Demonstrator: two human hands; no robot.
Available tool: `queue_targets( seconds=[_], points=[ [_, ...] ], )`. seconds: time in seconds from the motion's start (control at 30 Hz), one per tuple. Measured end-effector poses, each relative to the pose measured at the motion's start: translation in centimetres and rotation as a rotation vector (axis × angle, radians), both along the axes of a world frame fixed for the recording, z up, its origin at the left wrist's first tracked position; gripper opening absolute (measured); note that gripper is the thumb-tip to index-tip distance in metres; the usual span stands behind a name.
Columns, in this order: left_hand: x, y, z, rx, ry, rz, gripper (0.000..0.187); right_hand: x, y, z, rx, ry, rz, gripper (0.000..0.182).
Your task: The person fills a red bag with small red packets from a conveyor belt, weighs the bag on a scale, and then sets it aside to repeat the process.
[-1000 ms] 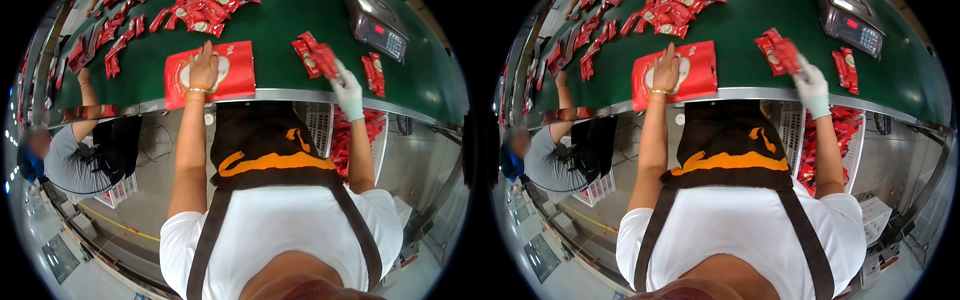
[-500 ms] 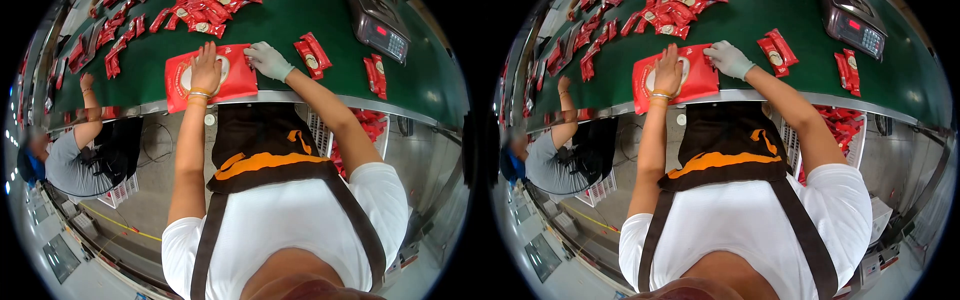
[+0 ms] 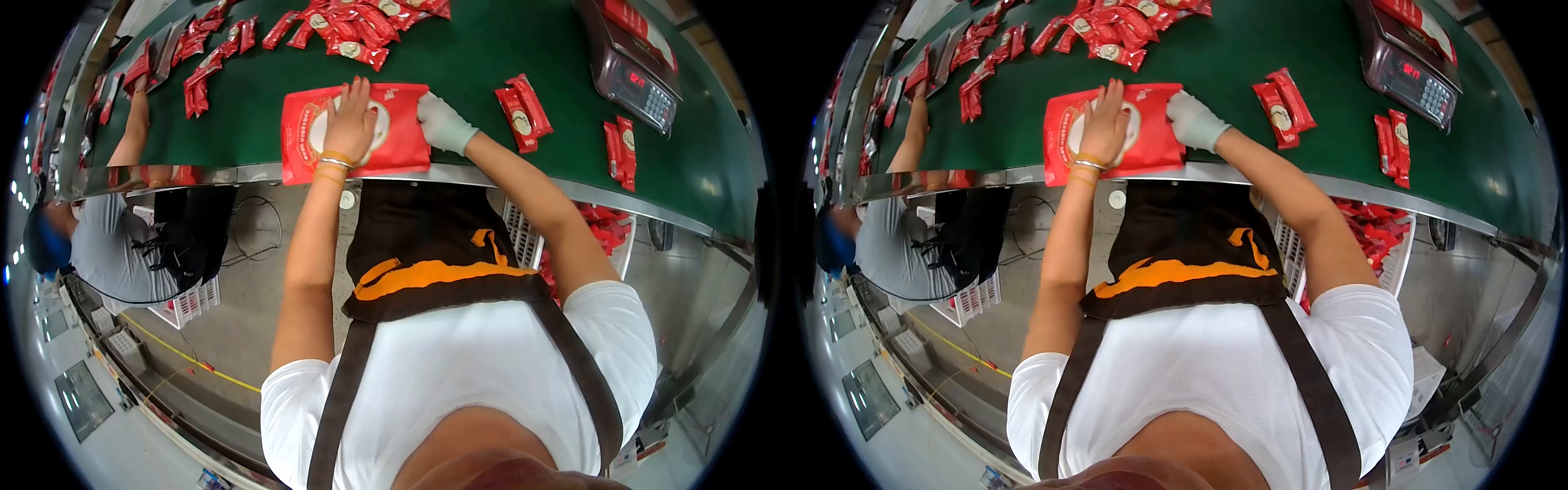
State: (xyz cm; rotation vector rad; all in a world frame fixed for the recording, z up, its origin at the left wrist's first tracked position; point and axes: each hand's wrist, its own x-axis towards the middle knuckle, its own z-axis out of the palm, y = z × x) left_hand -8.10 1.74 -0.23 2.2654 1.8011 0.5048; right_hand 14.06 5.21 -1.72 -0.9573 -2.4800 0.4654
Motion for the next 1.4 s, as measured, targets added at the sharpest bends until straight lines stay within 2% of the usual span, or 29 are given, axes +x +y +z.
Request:
queue_targets(
  seconds=[0.03, 0.07, 0.1, 0.17, 0.2, 0.3, 0.37, 0.4, 0.43, 0.5, 0.53, 0.6, 0.7, 0.77, 0.83, 0.87, 0.9, 0.97, 1.03, 1.1, 1.13, 1.17, 1.2, 1.23, 1.3, 1.33, 1.4],
  points=[
    [0.2, -0.3, 0.2, 0.03, 0.06, -0.01, 0.062, 0.1, 0.3, 0.5, -0.086, -0.088, 0.029, 0.011],
    [0.6, -0.5, 0.3, 0.086, 0.142, 0.021, 0.062, -1.0, 0.5, -0.1, -0.084, 0.051, 0.023, 0.012],
    [1.1, -0.6, 0.3, 0.137, 0.219, 0.049, 0.062, -1.6, 0.0, -0.5, -0.1, -0.428, -0.076, 0.014],
    [1.2, -0.6, 0.4, 0.176, 0.226, 0.057, 0.062, -3.1, 0.6, 0.3, -0.648, -0.472, 0.076, 0.02],
    [1.2, -0.6, 0.4, 0.215, 0.238, 0.066, 0.062, -2.6, 0.5, 0.1, -0.656, -0.47, 0.066, 0.02],
    [0.6, -0.3, 0.0, 0.115, 0.099, 0.032, 0.061, -1.3, -0.4, -0.5, -0.21, 0.23, 0.205, 0.027],
    [0.6, 0.1, 0.0, 0.104, 0.123, 0.031, 0.058, 1.6, -0.1, 0.5, -0.22, 0.006, -0.118, 0.032],
    [0.5, 0.0, 0.1, 0.092, 0.126, 0.025, 0.057, 4.2, -2.5, 3.4, 0.015, 0.19, -0.296, 0.025],
    [0.6, -0.1, 0.1, 0.077, 0.13, 0.024, 0.057, 7.8, -2.3, 2.0, 0.222, 0.151, -0.462, 0.035],
    [0.5, 0.0, -0.2, 0.085, 0.111, 0.031, 0.056, 11.6, -4.0, 5.2, 0.04, -0.319, -0.886, 0.04],
    [0.4, 0.1, -0.3, 0.098, 0.118, 0.026, 0.055, 12.7, -4.3, 4.5, 0.037, -0.324, -0.887, 0.04],
    [0.4, 0.1, -0.6, 0.116, 0.109, 0.025, 0.055, 13.7, -4.6, 2.7, -0.028, -0.372, -0.75, 0.04],
    [0.4, 0.2, -0.7, 0.114, 0.1, 0.034, 0.054, 12.7, -5.4, 3.7, -0.088, -0.497, -0.696, 0.045],
    [0.5, 0.1, -0.7, 0.111, 0.093, 0.056, 0.054, 12.6, -5.2, 4.6, -0.146, -0.469, -0.647, 0.045],
    [0.3, 0.1, -0.6, 0.109, 0.079, 0.031, 0.055, 11.9, -5.1, 4.7, -0.18, -0.263, -0.457, 0.042],
    [0.3, 0.1, -0.7, 0.108, 0.071, 0.029, 0.055, 10.7, -5.1, 5.6, -0.286, -0.177, -0.404, 0.039],
    [0.2, 0.0, -0.7, 0.11, 0.075, 0.041, 0.055, 9.7, -4.5, 4.8, -0.257, -0.029, -0.302, 0.033],
    [0.1, 0.1, -0.8, 0.11, 0.053, 0.025, 0.056, 6.0, -3.1, 5.5, -0.533, 0.037, -0.267, 0.032],
    [0.1, 0.0, -0.5, 0.106, 0.035, 0.023, 0.056, 1.9, -1.5, 4.0, -0.799, 0.357, -0.216, 0.029],
    [0.4, 0.1, -0.5, 0.103, 0.045, 0.046, 0.056, -0.9, 0.6, 0.5, -1.011, 0.328, -0.196, 0.038],
    [0.7, 0.0, 0.0, 0.094, 0.031, 0.055, 0.056, -1.9, 0.6, -1.7, -0.829, 0.37, -0.173, 0.03],
    [1.0, 0.2, 0.0, 0.094, 0.024, 0.041, 0.056, -2.9, 0.2, -1.7, -0.65, 0.403, -0.145, 0.024],
    [1.1, 0.3, 0.0, 0.099, 0.047, 0.049, 0.056, -2.8, -0.7, -1.7, -0.296, 0.484, -0.017, 0.023],
    [1.0, 0.2, -0.1, 0.105, 0.074, 0.063, 0.056, -2.1, -0.9, -1.3, -0.299, 0.48, -0.019, 0.023],
    [1.1, 0.1, -0.1, 0.115, 0.094, 0.066, 0.056, -0.2, -0.4, -0.6, -0.563, -0.182, -0.093, 0.023],
    [1.1, 0.1, -0.1, 0.125, 0.116, 0.066, 0.057, -0.4, -0.3, 1.2, -0.646, -0.273, -0.008, 0.027],
    [1.3, -0.3, 0.0, 0.133, 0.116, 0.08, 0.057, -2.0, 0.0, 0.0, -0.568, -0.122, 0.072, 0.028]
  ],
)
